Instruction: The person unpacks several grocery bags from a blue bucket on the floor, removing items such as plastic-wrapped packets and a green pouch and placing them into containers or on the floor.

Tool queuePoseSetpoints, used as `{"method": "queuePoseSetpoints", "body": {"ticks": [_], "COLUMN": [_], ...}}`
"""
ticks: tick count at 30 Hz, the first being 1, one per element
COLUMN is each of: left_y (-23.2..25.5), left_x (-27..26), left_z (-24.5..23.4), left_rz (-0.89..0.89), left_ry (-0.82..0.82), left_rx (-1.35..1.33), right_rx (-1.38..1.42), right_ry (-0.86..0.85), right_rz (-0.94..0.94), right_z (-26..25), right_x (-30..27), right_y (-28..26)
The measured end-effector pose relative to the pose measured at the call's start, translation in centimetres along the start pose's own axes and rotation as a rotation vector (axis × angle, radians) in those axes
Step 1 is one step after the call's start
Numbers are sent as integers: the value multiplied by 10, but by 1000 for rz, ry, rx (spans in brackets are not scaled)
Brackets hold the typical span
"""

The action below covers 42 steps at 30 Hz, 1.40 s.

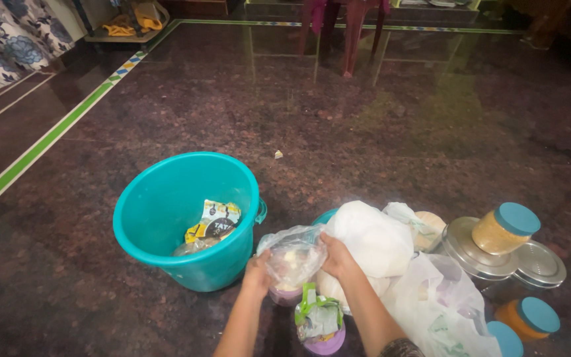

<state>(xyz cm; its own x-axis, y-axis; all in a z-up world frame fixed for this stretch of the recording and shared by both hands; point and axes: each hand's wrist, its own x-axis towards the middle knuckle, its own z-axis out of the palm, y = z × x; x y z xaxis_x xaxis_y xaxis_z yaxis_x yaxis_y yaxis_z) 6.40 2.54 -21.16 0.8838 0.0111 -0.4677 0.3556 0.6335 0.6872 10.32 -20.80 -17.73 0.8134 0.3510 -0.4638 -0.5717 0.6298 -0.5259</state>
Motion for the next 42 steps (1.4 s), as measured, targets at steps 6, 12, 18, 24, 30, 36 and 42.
{"method": "queuePoseSetpoints", "body": {"ticks": [6, 12, 18, 24, 30, 36, 42], "left_y": [9, 12, 11, 17, 14, 19, 19], "left_x": [-4, -9, -11, -11, -2, -11, -15], "left_z": [2, 7, 24, 31, 34, 37, 36], "left_rz": [-11, -8, -39, -46, 383, 506, 769], "left_ry": [-55, -72, -168, -191, -284, -471, -501], "left_rx": [-227, -244, -237, 72, 1030, 1465, 2000], "right_rx": [15, 7, -34, -63, -91, -118, -245], "right_ry": [-16, 30, 45, 57, 142, 163, 43], "right_rz": [-19, -26, -43, -207, -208, -228, -235], "right_z": [-2, 2, 10, 9, 10, 4, 1], "right_x": [13, 26, 36, 58, 68, 64, 60], "right_y": [15, 25, 24, 12, 8, 18, 17]}}
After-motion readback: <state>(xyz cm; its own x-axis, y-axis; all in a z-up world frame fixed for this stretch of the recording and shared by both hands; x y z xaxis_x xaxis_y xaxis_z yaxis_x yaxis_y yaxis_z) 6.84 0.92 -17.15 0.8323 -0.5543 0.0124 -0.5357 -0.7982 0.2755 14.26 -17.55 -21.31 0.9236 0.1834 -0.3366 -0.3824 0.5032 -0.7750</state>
